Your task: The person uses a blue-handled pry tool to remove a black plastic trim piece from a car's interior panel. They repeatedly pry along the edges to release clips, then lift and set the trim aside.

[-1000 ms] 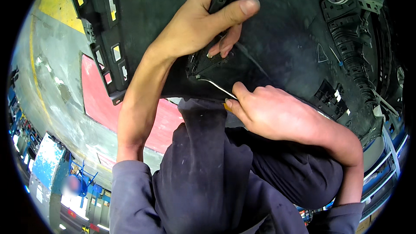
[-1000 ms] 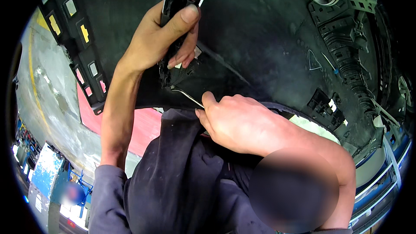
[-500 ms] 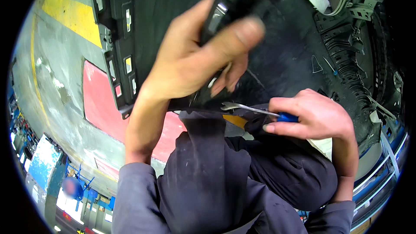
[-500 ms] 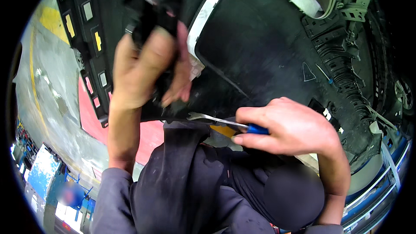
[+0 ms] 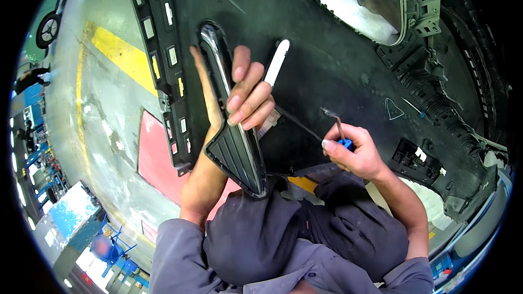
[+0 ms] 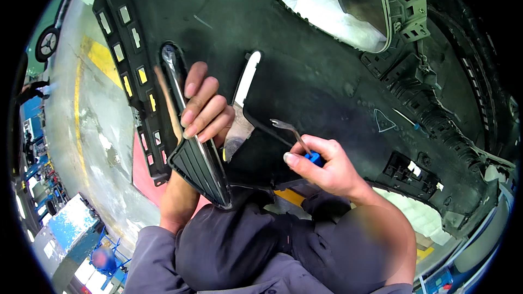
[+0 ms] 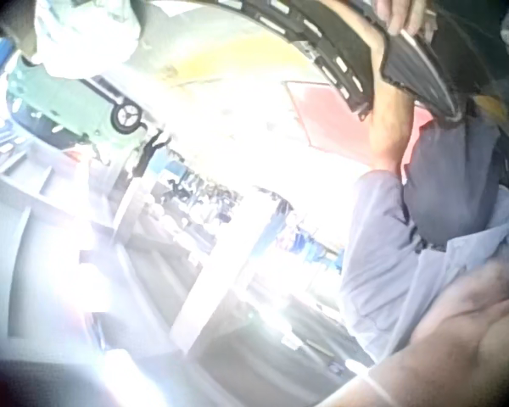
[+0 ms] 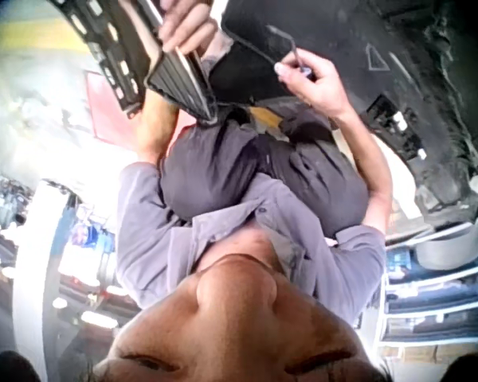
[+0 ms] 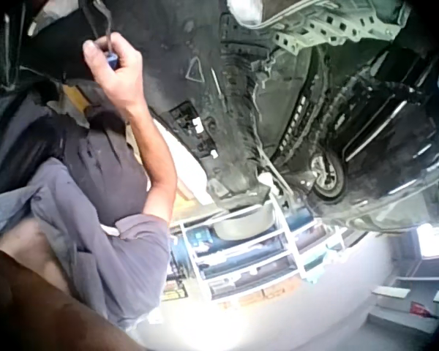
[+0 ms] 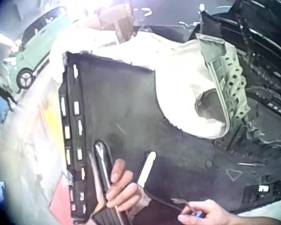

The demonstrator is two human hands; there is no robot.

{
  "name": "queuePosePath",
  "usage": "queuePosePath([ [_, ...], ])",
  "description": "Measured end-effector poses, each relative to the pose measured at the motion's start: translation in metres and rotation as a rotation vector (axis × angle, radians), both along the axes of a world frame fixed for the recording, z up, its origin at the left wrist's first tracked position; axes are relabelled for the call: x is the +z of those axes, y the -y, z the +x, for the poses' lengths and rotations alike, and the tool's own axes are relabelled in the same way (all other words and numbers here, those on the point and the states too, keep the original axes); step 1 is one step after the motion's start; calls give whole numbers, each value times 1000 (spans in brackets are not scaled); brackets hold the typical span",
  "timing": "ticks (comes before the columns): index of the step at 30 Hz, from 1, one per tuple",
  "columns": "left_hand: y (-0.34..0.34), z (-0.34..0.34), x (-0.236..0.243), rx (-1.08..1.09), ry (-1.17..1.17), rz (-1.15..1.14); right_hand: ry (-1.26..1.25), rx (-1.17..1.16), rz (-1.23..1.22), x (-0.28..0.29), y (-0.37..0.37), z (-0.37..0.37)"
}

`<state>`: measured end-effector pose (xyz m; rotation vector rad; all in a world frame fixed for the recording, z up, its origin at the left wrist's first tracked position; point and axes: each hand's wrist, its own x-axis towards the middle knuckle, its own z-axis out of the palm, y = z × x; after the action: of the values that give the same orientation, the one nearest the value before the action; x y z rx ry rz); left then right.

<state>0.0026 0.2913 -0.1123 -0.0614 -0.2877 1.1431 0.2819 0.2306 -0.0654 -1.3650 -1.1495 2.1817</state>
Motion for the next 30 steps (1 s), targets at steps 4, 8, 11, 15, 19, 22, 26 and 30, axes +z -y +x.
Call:
queuePosePath([
  [4, 2, 17, 20, -34, -187, -159, -74, 80, 219, 3, 3, -8],
  [8, -7, 48, 12, 8, -312, -32, -173, 95, 361, -3, 14, -19],
  [11, -11, 73, 17, 41, -446, -114, -157, 198, 193, 13, 12, -12],
  [15, -12, 91, 20, 79, -721, -171, -146, 162, 210, 5, 19, 9],
  [19, -6, 97, 28, 226, -1014, -272, -184, -136, -7, -4, 18, 37],
  [22, -8, 101, 32, 406, -1335, -310, -285, -353, -84, 2, 14, 69],
  [26, -8, 100, 23, 451, -1539, -298, 188, -254, 421, -9, 28, 89],
  [30, 1, 93, 16, 334, -1588, -27, -141, -423, 116, 7, 17, 95],
])
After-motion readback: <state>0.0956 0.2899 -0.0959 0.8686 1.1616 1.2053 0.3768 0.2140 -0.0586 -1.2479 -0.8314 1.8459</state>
